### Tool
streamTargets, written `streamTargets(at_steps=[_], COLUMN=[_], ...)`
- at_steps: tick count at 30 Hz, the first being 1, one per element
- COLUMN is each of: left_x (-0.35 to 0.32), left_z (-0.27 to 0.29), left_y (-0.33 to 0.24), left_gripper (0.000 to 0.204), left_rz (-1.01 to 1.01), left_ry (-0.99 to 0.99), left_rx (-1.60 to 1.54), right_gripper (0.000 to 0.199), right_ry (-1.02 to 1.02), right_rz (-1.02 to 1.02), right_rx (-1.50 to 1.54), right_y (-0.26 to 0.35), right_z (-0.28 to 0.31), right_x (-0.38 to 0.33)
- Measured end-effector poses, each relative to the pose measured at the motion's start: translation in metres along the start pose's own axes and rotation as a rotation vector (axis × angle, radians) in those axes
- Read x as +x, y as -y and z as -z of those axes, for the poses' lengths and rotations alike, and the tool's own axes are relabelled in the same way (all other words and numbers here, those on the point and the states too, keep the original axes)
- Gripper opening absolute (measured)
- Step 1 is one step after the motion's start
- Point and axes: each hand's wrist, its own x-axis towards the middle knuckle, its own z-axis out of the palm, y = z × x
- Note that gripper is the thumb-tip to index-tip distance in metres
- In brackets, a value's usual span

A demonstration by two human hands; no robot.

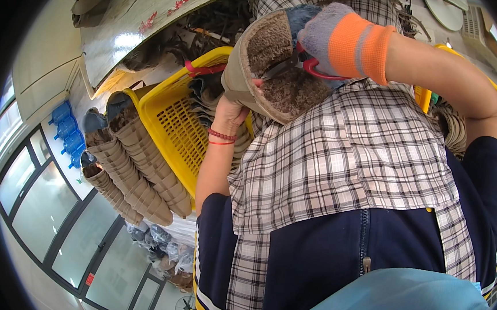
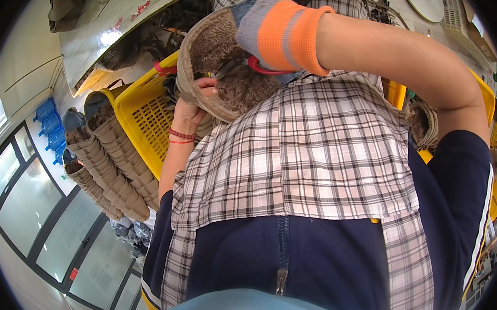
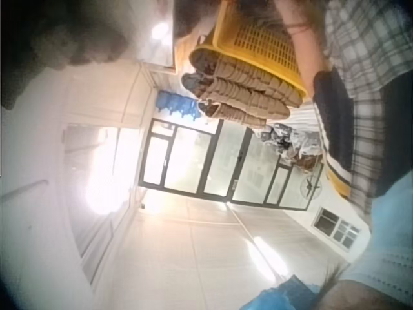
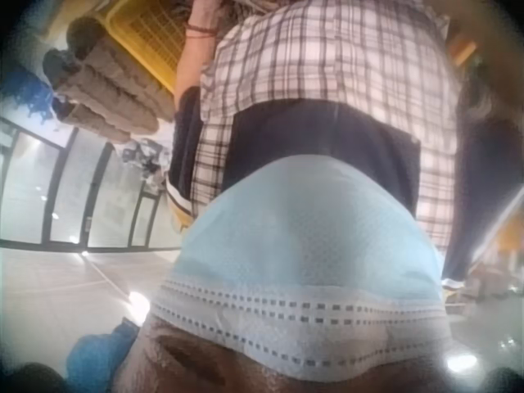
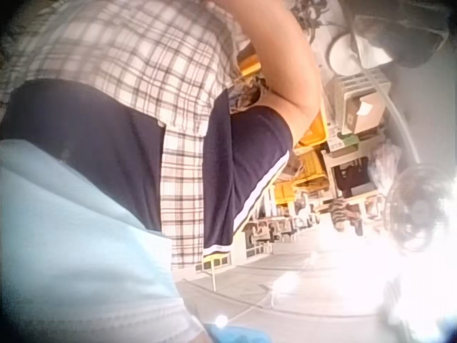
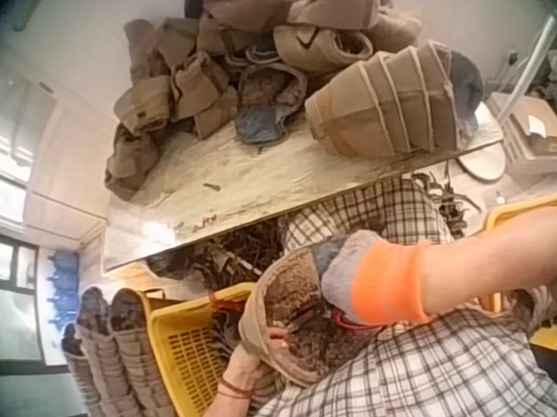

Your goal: The person uses scissors to trim the inner lining of a boot. They repeatedly pick up boots from a yellow basket, trim the interior, and place them on a table.

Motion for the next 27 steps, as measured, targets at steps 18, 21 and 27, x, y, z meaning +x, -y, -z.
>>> streamTargets(at_steps=[18,21,27], left_x=[0.027,0.034,0.073], left_z=[-0.086,-0.139,-0.199], left_y=[-0.063,-0.088,-0.106], left_gripper=[0.025,0.022,0.021], left_rz=[-0.233,-0.264,-0.53], left_ry=[0.182,0.353,0.42], left_rx=[0.327,0.417,0.407], right_gripper=[0.054,0.05,0.039], right_ry=[-0.643,-0.976,-1.303], right_rz=[-0.139,-0.211,-0.535], right_rx=[1.659,1.67,1.121], right_y=[0.031,0.024,-0.015], right_z=[-0.003,-0.006,-0.019], right_x=[-0.043,-0.045,-0.146])
